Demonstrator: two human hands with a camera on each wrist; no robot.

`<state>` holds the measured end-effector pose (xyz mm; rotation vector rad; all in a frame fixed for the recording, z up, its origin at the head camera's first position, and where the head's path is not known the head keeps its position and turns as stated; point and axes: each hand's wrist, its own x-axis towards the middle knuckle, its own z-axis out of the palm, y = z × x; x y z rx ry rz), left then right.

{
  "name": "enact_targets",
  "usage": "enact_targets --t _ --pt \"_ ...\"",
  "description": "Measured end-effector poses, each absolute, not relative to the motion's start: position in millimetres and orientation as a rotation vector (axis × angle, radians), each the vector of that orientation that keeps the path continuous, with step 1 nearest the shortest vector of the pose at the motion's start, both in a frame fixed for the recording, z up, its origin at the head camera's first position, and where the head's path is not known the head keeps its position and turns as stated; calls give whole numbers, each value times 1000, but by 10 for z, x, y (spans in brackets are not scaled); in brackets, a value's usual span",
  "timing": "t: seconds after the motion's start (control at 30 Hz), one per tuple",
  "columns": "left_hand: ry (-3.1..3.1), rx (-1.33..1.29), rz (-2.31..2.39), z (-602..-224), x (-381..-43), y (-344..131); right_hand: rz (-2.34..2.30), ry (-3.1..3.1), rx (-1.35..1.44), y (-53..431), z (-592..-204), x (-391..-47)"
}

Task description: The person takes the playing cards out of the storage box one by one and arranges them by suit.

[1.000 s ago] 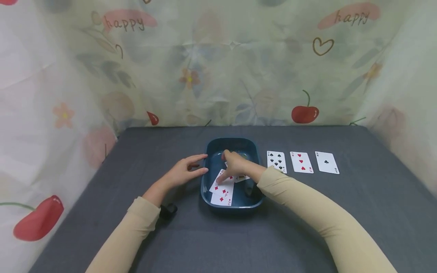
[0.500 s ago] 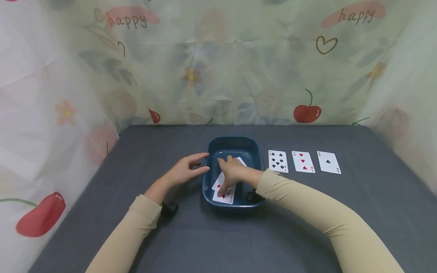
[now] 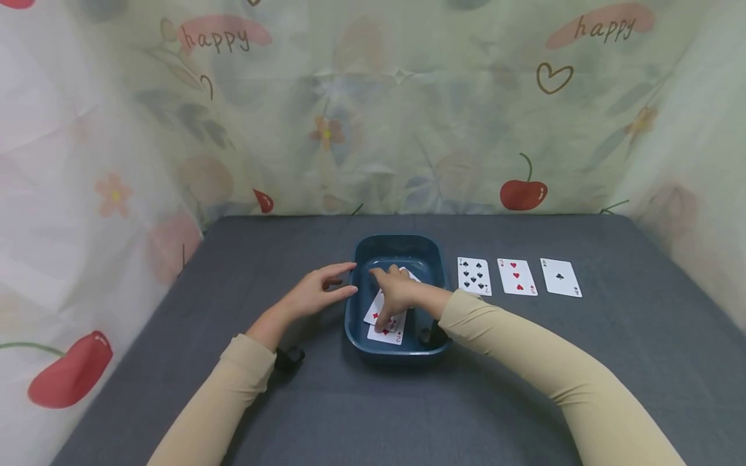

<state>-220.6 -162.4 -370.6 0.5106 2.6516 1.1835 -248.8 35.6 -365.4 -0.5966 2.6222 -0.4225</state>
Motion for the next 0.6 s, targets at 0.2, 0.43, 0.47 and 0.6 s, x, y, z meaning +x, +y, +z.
enact_targets --t 0.2,0.43,0.47,0.6 --pt "2644 506 1181 -3711 -2213 -1618 -508 2610 -582 384 -3619 -2515" --pt "2648 504 1175 -3701 -2212 -1623 -643 2576 -615 453 -3401 -2545" --pt "2648 497 1175 -3699 -2213 -1624 -649 2575 -623 462 -3358 -2551" --pt "2645 478 1173 -3699 -2218 -1628 -662 2567 -664 522 -3202 -2576"
